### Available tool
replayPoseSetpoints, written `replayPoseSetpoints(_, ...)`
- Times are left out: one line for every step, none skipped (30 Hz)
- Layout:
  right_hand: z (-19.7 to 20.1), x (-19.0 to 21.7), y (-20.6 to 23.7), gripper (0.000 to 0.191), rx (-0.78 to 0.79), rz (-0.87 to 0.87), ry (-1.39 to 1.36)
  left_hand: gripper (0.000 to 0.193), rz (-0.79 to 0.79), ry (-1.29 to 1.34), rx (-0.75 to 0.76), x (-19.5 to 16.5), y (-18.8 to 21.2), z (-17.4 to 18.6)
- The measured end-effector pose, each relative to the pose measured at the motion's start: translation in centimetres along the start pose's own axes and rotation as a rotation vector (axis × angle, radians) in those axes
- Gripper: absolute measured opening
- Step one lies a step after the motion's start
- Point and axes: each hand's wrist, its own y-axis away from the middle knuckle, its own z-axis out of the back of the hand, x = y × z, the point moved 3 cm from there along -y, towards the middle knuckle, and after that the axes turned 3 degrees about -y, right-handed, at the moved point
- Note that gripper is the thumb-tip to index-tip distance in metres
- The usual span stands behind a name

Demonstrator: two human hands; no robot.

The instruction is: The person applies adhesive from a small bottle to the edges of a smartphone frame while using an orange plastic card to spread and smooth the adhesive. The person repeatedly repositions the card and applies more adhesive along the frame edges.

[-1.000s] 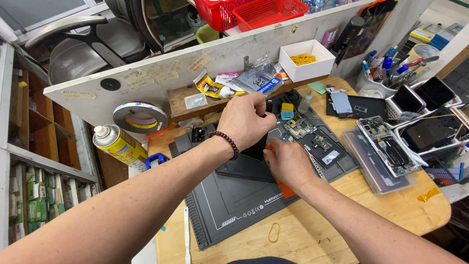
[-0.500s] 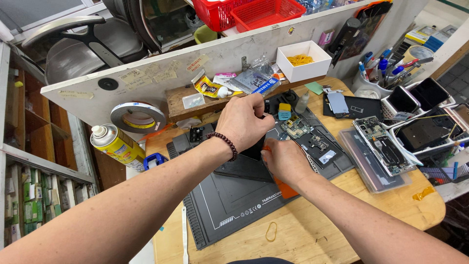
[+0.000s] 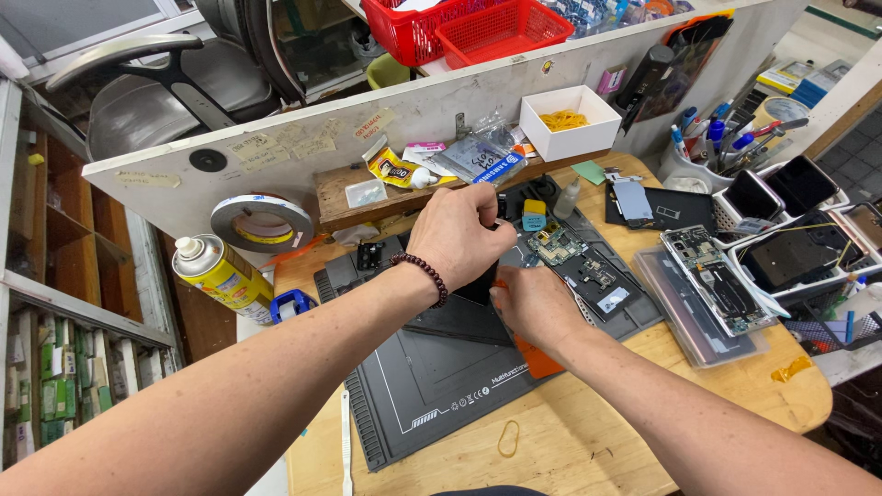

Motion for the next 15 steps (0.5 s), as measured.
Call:
replayPoseSetpoints(0.0, 0.0, 0.0, 0.02, 0.0, -0.005, 0.0, 0.023, 0.024, -0.005, 0.016, 0.1, 0.0, -0.1)
replayPoseSetpoints(0.0, 0.0, 0.0, 0.019, -0.002, -0.01, 0.002, 0.023, 0.045, -0.009, 0.033, 0.2, -0.1, -0.2)
replayPoseSetpoints(-0.1, -0.1, 0.0, 0.019, -0.003, -0.016, 0.002, 0.022, 0.068, -0.014, 0.05, 0.3, -0.1, -0.2)
replayPoseSetpoints(-0.1, -0.1, 0.0, 0.019, -0.01, -0.008, -0.013, 0.022, 0.033, -0.014, 0.025, 0.2, -0.1, -0.2)
replayPoseSetpoints(-0.1, -0.1, 0.1, 0.018, -0.015, -0.002, -0.028, 0.023, -0.002, -0.014, 0.0, 0.1, -0.2, -0.2)
replayPoseSetpoints(-0.2, -0.2, 0.1, 0.018, -0.021, 0.004, -0.043, 0.023, -0.038, -0.014, -0.024, 0.0, -0.2, -0.1)
replayPoseSetpoints(-0.2, -0.4, 0.1, 0.018, -0.025, -0.004, -0.069, 0.023, -0.031, -0.013, -0.017, 0.1, -0.2, -0.2)
replayPoseSetpoints(-0.4, -0.6, 0.1, 0.017, -0.025, -0.011, -0.1, 0.024, -0.02, -0.016, -0.01, 0.2, -0.2, -0.1)
replayPoseSetpoints(-0.4, -0.8, 0.1, 0.017, -0.026, -0.019, -0.125, 0.024, -0.011, -0.014, -0.003, 0.2, -0.2, -0.2)
replayPoseSetpoints(-0.5, -1.1, 0.1, 0.017, -0.035, -0.018, -0.137, 0.024, 0.009, -0.017, 0.01, 0.2, -0.2, -0.2)
replayPoseSetpoints(-0.7, -1.3, 0.1, 0.018, -0.044, -0.016, -0.153, 0.024, 0.029, -0.024, 0.024, 0.3, -0.2, -0.2)
replayPoseSetpoints(-0.8, -1.6, 0.1, 0.018, -0.051, -0.017, -0.163, 0.024, 0.05, -0.024, 0.039, 0.3, -0.2, -0.3)
replayPoseSetpoints(-1.0, -2.1, 0.2, 0.018, -0.068, -0.063, -0.233, 0.024, 0.035, -0.02, 0.023, 0.2, -0.3, -0.3)
replayPoseSetpoints(-1.2, -2.4, 0.2, 0.018, -0.087, -0.108, -0.309, 0.024, 0.019, -0.021, 0.008, 0.2, -0.4, -0.2)
replayPoseSetpoints(-1.6, -2.7, 0.3, 0.018, -0.103, -0.152, -0.379, 0.024, 0.005, -0.018, -0.01, 0.1, -0.4, -0.2)
